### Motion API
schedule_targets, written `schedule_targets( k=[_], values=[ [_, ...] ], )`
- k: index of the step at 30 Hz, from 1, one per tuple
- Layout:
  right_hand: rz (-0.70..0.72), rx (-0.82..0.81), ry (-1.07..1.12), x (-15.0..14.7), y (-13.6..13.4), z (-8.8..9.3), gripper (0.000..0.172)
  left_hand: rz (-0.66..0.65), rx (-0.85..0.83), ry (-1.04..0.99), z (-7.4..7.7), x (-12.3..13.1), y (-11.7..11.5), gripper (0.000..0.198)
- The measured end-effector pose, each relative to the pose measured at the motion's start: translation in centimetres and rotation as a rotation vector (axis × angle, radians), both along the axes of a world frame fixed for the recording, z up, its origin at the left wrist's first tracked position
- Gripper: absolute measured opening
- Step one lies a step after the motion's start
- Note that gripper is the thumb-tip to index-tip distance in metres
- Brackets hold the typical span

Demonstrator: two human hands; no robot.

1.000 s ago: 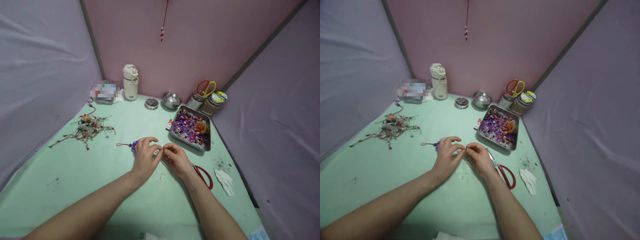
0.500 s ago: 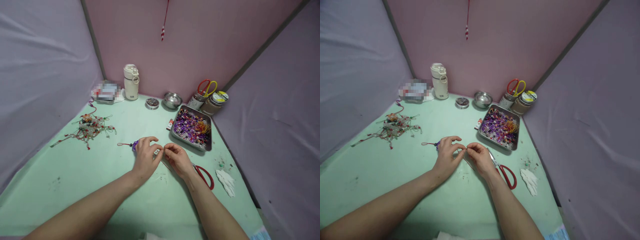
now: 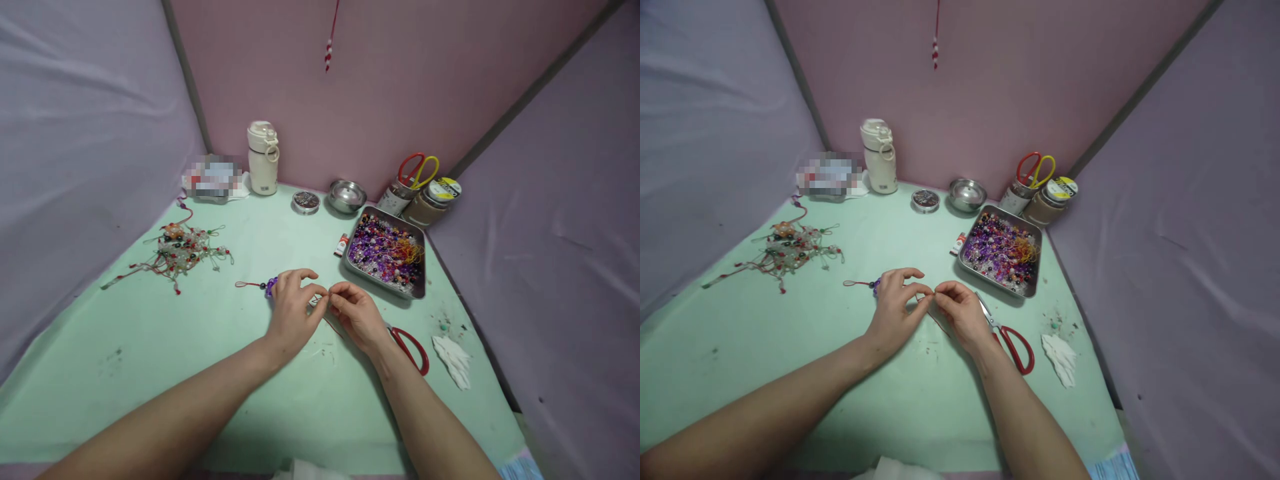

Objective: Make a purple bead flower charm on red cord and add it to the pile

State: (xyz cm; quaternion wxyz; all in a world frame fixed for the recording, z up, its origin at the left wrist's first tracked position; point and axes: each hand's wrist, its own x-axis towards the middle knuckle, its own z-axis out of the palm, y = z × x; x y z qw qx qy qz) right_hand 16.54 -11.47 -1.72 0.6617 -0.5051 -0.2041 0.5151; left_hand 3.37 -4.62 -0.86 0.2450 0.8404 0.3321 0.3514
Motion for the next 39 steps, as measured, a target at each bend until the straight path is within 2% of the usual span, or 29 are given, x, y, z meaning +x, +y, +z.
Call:
schedule_targets(
  k=[12, 23, 39],
  values=[
    [0.005, -0.039, -0.047, -0.01, -0.19, -0.28, 0.023, 0.001, -0.040, -0.010, 0.09, -0.23, -0.25, 0.009],
    [0.003, -0.054, -0.025, -0.14, -0.08, -0.12, 0.031, 0.000, -0.079, -0.007, 0.21, -0.28, -0.54, 0.007],
    [0.022, -0.048, -0.002, -0.06, -0.17, -0.40, 0.029, -0.021, -0.088, 0.011, 0.32, -0.36, -0.52, 0.010]
  ],
)
